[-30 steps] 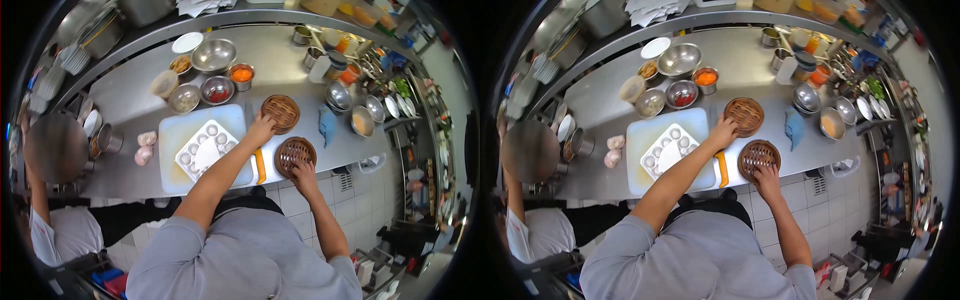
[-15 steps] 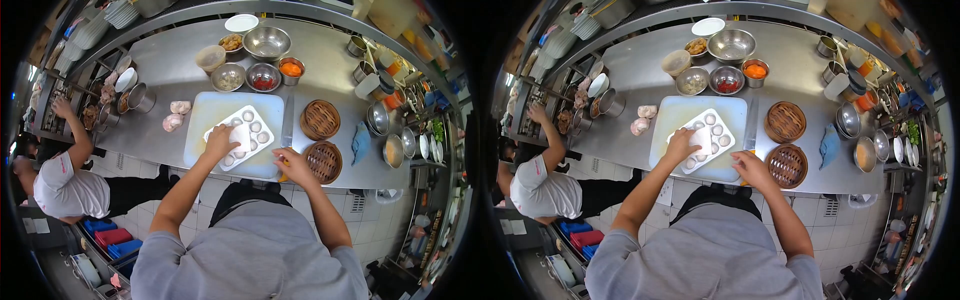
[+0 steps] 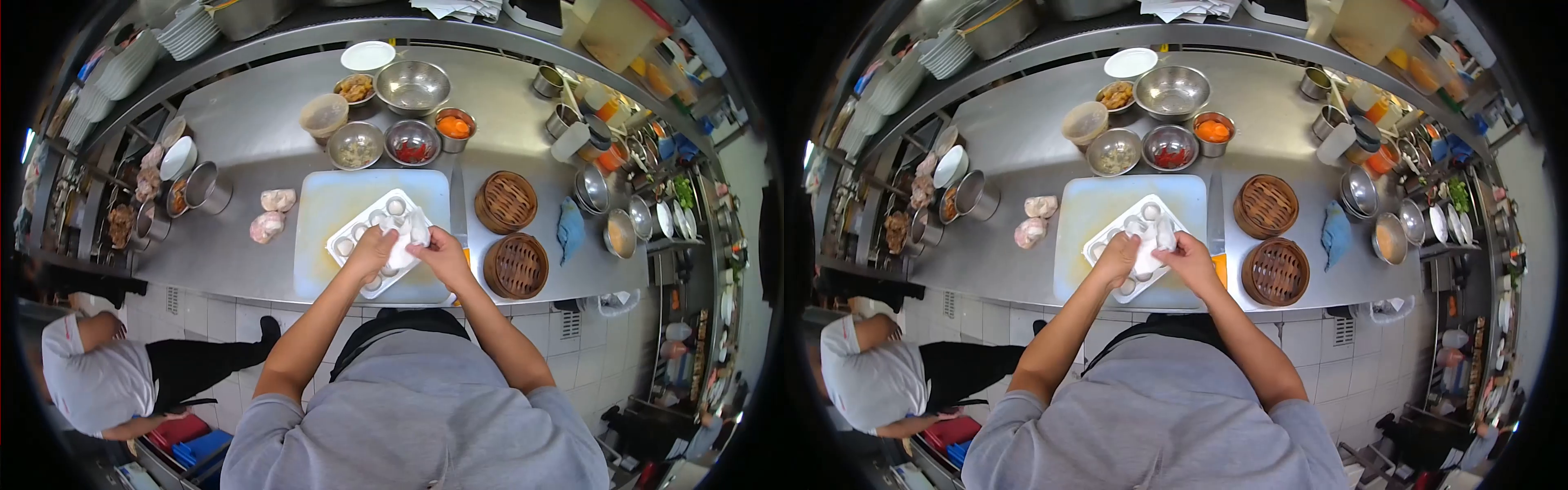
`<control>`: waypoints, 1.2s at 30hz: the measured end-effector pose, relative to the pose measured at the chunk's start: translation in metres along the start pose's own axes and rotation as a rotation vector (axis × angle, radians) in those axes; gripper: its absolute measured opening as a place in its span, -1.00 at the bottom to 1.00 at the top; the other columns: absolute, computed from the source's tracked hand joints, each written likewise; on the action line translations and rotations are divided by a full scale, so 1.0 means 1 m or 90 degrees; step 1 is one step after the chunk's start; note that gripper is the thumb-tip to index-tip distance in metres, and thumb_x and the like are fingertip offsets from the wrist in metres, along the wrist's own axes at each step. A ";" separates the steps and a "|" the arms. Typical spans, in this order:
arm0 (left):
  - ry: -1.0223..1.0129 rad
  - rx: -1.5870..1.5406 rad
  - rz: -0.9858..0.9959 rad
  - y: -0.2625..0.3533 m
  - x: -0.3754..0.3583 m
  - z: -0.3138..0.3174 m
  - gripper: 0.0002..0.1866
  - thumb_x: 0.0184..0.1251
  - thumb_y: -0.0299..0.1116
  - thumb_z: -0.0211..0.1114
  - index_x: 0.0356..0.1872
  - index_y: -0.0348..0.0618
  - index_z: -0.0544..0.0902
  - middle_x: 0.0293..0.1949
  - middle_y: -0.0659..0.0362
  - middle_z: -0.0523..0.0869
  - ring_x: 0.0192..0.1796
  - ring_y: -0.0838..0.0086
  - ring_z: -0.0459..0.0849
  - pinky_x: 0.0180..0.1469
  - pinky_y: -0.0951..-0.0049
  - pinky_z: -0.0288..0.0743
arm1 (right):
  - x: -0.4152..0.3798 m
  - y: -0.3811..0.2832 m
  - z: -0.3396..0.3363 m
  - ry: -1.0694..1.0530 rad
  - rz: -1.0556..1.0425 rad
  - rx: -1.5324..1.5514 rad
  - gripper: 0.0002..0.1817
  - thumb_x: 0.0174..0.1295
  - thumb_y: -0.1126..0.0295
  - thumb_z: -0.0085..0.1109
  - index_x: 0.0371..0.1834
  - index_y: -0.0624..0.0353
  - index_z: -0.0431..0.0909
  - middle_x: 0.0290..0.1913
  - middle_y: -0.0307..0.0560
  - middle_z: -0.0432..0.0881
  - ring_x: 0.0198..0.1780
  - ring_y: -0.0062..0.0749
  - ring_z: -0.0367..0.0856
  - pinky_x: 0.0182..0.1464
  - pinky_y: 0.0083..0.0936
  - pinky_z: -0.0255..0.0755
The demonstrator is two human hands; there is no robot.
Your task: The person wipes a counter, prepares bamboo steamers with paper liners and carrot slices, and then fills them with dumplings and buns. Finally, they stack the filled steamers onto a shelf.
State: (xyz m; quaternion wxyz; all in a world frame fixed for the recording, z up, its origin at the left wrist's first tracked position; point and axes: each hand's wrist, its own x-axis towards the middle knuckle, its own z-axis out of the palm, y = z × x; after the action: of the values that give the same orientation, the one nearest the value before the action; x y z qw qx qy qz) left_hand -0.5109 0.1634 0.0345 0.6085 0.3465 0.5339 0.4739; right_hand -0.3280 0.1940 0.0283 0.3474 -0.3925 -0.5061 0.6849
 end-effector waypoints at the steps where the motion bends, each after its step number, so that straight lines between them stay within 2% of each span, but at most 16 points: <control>1: 0.010 -0.027 -0.008 0.006 -0.002 -0.002 -0.61 0.43 -0.18 0.34 0.08 -0.26 0.60 -0.26 0.25 0.73 -0.35 0.62 0.63 -0.39 0.59 0.48 | -0.006 -0.005 -0.003 0.061 0.013 -0.042 -0.73 0.30 0.39 0.37 -0.01 0.24 0.60 -0.20 -0.21 0.71 -0.22 -0.54 0.66 -0.06 -0.58 0.53; 4: 0.029 -0.056 -0.054 0.002 0.013 -0.021 -0.70 0.47 -0.13 0.32 -0.04 -0.15 0.64 -0.39 0.26 0.72 -0.54 0.67 0.57 -0.56 0.64 0.39 | -0.006 0.015 -0.019 0.180 0.028 0.241 -0.83 0.40 0.37 0.25 -0.05 0.20 0.61 -0.17 -0.18 0.71 -0.21 -0.54 0.67 -0.09 -0.58 0.54; 6: 0.038 -0.071 -0.048 0.000 0.015 -0.031 -0.72 0.47 -0.14 0.32 -0.10 -0.15 0.65 -0.44 0.25 0.70 -0.60 0.63 0.55 -0.57 0.62 0.39 | -0.012 0.015 -0.018 0.216 0.019 0.271 -0.87 0.46 0.35 0.16 -0.09 0.15 0.61 -0.17 -0.18 0.71 -0.19 -0.53 0.67 -0.11 -0.58 0.54; 7: 0.039 -0.018 -0.061 -0.001 0.013 -0.033 -0.69 0.55 -0.13 0.17 -0.18 -0.20 0.63 -0.51 0.17 0.70 -0.61 0.59 0.56 -0.60 0.60 0.39 | -0.012 0.017 -0.018 0.221 0.019 0.272 -0.87 0.47 0.35 0.16 -0.08 0.15 0.61 -0.17 -0.18 0.71 -0.19 -0.53 0.67 -0.12 -0.58 0.55; 11: 0.036 0.020 -0.143 -0.004 0.013 -0.056 -0.54 0.59 -0.10 0.01 -0.22 -0.36 0.64 -0.40 -0.02 0.77 -0.62 0.53 0.56 -0.59 0.55 0.42 | -0.005 0.029 -0.021 0.241 0.044 0.297 -0.87 0.46 0.34 0.15 -0.09 0.14 0.60 -0.20 -0.20 0.69 -0.21 -0.52 0.66 -0.14 -0.56 0.56; 14: 0.047 0.055 -0.161 -0.003 0.016 -0.078 -0.50 0.59 -0.06 0.01 -0.21 -0.39 0.64 -0.40 -0.03 0.76 -0.61 0.52 0.57 -0.59 0.54 0.44 | -0.008 0.026 -0.029 0.257 0.037 0.369 -0.86 0.47 0.35 0.13 -0.07 0.18 0.54 -0.17 -0.15 0.69 -0.23 -0.46 0.68 -0.11 -0.47 0.60; 15: 0.053 0.046 -0.160 -0.001 0.015 -0.085 -0.53 0.56 -0.08 0.08 -0.24 -0.40 0.64 -0.41 -0.02 0.77 -0.62 0.51 0.58 -0.60 0.52 0.46 | -0.008 0.032 -0.037 0.248 0.037 0.330 -0.85 0.47 0.35 0.11 -0.03 0.16 0.53 -0.16 -0.15 0.70 -0.22 -0.49 0.68 -0.11 -0.48 0.60; 18: 0.080 0.226 -0.145 -0.001 0.016 -0.109 -0.57 0.50 -0.11 0.20 -0.23 -0.41 0.64 -0.42 0.01 0.77 -0.64 0.50 0.60 -0.61 0.49 0.48 | -0.009 0.035 -0.052 0.275 0.075 0.211 -0.89 0.44 0.37 0.12 -0.11 0.13 0.57 -0.20 -0.20 0.69 -0.24 -0.54 0.64 -0.15 -0.53 0.59; 19: 0.068 0.272 -0.171 -0.003 0.019 -0.118 -0.55 0.38 -0.11 0.35 -0.13 -0.44 0.61 -0.48 0.03 0.76 -0.68 0.48 0.59 -0.66 0.47 0.46 | -0.010 0.034 -0.058 0.288 0.065 0.208 -0.89 0.43 0.39 0.10 -0.10 0.13 0.57 -0.18 -0.21 0.69 -0.23 -0.55 0.64 -0.14 -0.53 0.59; 22: 0.080 0.566 -0.089 0.020 0.012 -0.112 -0.39 0.21 -0.05 0.49 0.07 -0.36 0.56 -0.32 -0.08 0.77 -0.49 0.23 0.71 -0.43 0.35 0.60 | -0.017 0.029 -0.082 0.348 0.028 0.212 -0.85 0.40 0.44 0.05 -0.04 0.12 0.55 -0.14 -0.22 0.69 -0.21 -0.56 0.64 -0.14 -0.54 0.58; 25: 0.212 0.775 0.119 0.023 0.011 -0.116 -0.15 0.02 -0.06 0.61 0.31 -0.22 0.44 0.00 -0.11 0.71 -0.10 0.04 0.72 -0.06 0.20 0.61 | -0.031 0.014 -0.113 0.431 -0.023 0.212 -0.77 0.37 0.46 0.03 0.05 0.10 0.51 -0.10 -0.26 0.67 -0.23 -0.58 0.61 -0.22 -0.59 0.51; 28: 0.200 0.868 0.116 0.063 0.002 -0.092 0.00 -0.09 -0.11 0.65 0.44 -0.06 0.35 0.27 -0.08 0.54 0.28 0.01 0.52 0.23 0.14 0.46 | -0.048 -0.001 -0.163 0.453 -0.005 0.139 -0.74 0.34 0.48 0.02 0.08 0.11 0.50 -0.11 -0.25 0.67 -0.18 -0.56 0.60 -0.22 -0.58 0.51; 29: 0.185 0.854 0.164 0.074 -0.001 -0.077 -0.04 -0.06 -0.19 0.63 0.44 -0.08 0.37 0.35 -0.08 0.46 0.39 0.02 0.40 0.31 0.15 0.41 | -0.048 0.001 -0.190 0.427 0.002 0.074 -0.71 0.31 0.48 0.02 0.10 0.13 0.49 -0.09 -0.22 0.66 -0.13 -0.51 0.62 -0.17 -0.54 0.54; 32: 0.058 0.775 0.468 0.071 0.013 -0.021 -0.22 0.06 -0.23 0.57 0.36 -0.12 0.47 0.33 -0.10 0.48 0.37 -0.01 0.42 0.35 0.13 0.39 | -0.032 -0.025 -0.220 0.433 0.022 0.059 -0.68 0.29 0.47 0.03 0.11 0.16 0.48 -0.05 -0.16 0.65 -0.11 -0.45 0.63 -0.11 -0.51 0.56; 34: -0.087 0.661 0.478 0.068 0.016 0.046 -0.38 0.17 -0.29 0.49 0.28 -0.20 0.53 0.29 -0.09 0.50 0.35 -0.03 0.45 0.40 0.12 0.34 | -0.008 -0.015 -0.258 0.388 0.043 0.016 -0.66 0.28 0.46 0.04 0.13 0.20 0.48 -0.02 -0.11 0.64 -0.07 -0.37 0.64 -0.06 -0.41 0.57; 36: -0.191 0.602 0.491 0.037 0.045 0.101 -0.42 0.22 -0.29 0.45 0.27 -0.21 0.53 0.32 -0.07 0.49 0.39 -0.02 0.42 0.42 0.12 0.32 | 0.016 -0.015 -0.280 0.348 0.067 -0.034 -0.64 0.28 0.46 0.05 0.16 0.21 0.47 -0.01 -0.09 0.64 -0.05 -0.31 0.64 -0.02 -0.35 0.58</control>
State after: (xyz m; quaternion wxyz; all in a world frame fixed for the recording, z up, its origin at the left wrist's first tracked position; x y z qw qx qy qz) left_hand -0.4205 0.2265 0.0739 0.2436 0.8085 0.4310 0.3182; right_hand -0.0851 0.3292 -0.0102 0.4246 -0.5975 -0.3905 0.5570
